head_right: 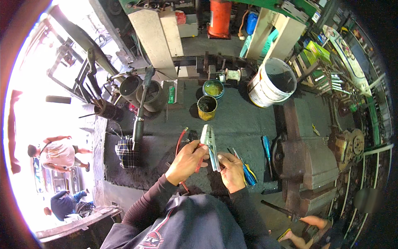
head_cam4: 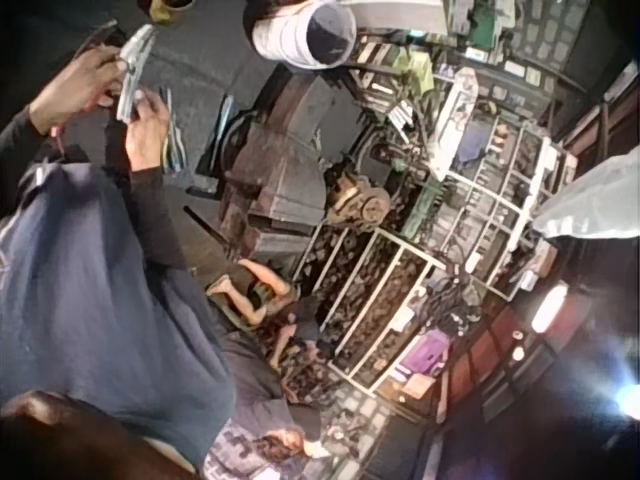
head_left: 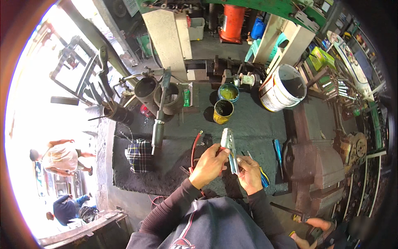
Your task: The person strips the insulation from a red electrical cable using pliers and a knife, then twists the exposed wires. The person works at a cluttered workbench in a workshop.
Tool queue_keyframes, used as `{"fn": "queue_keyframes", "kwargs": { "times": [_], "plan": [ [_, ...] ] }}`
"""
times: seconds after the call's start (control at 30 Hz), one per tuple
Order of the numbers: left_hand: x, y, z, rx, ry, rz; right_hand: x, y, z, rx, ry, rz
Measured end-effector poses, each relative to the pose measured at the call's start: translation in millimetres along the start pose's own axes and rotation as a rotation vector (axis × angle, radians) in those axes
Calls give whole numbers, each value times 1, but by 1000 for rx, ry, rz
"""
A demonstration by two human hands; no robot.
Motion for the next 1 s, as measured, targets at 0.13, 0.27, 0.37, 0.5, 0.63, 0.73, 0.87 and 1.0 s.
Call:
{"fn": "queue_keyframes", "kwargs": {
  "times": [0.13,0.27,0.37,0.5,0.63,0.73,0.87,1.0],
  "plan": [
    [-2,-5,2,15,-26,83,-2,5,-2,-6,18,-8],
    [-3,-8,0,12,-79,109,-7,6,0,-21,-13,45],
    [1,-10,3,-4,-104,58,-6,15,-6,-35,34,57],
    [1,-16,4,4,-152,130,-13,23,-6,-79,36,60],
    [6,-16,8,-52,-246,150,-10,13,-11,-11,41,131],
    [3,-16,7,-39,-208,176,-12,19,-15,-92,35,101],
    [3,-15,7,-50,-235,172,-11,11,-18,-88,42,130],
    [-12,-15,-1,-90,-266,224,-5,5,-29,-108,95,83]
  ]
}}
Point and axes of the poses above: each hand's wrist, its own z-axis towards the middle knuckle, its own y-axis out of the back of the hand, x = y × z, the point moved 7 cm from there along z, towards the middle knuckle, and after that the axes turned 4 degrees about -x, right-handed, at the moved point
